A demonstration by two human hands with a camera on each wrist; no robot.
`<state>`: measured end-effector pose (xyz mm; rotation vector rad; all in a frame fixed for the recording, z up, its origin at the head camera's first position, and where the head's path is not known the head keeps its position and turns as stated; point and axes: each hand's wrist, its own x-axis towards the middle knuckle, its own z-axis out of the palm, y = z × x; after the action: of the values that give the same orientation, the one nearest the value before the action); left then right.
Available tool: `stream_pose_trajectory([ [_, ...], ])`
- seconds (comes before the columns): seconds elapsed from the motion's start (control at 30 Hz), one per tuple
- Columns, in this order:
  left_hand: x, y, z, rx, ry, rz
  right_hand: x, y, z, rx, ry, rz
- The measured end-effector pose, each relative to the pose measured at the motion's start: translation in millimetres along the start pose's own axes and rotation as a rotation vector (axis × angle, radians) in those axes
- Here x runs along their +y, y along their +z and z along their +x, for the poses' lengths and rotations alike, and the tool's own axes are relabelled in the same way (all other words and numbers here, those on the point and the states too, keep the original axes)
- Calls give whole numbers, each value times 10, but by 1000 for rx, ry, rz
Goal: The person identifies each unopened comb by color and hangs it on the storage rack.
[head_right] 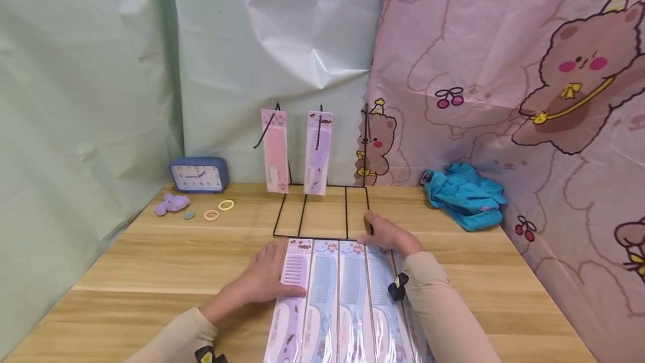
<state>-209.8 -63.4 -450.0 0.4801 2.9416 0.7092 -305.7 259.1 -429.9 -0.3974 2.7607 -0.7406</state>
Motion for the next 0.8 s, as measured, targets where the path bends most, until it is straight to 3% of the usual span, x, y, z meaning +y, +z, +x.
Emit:
stream_pose_trajectory([
  [0.37,-38,-228,-33,-116,21,-1,17,30,26,18,-17,-25],
  [0.8,-235,-367,-3,-47,38,-101,-10,35,21,4,13,-27],
])
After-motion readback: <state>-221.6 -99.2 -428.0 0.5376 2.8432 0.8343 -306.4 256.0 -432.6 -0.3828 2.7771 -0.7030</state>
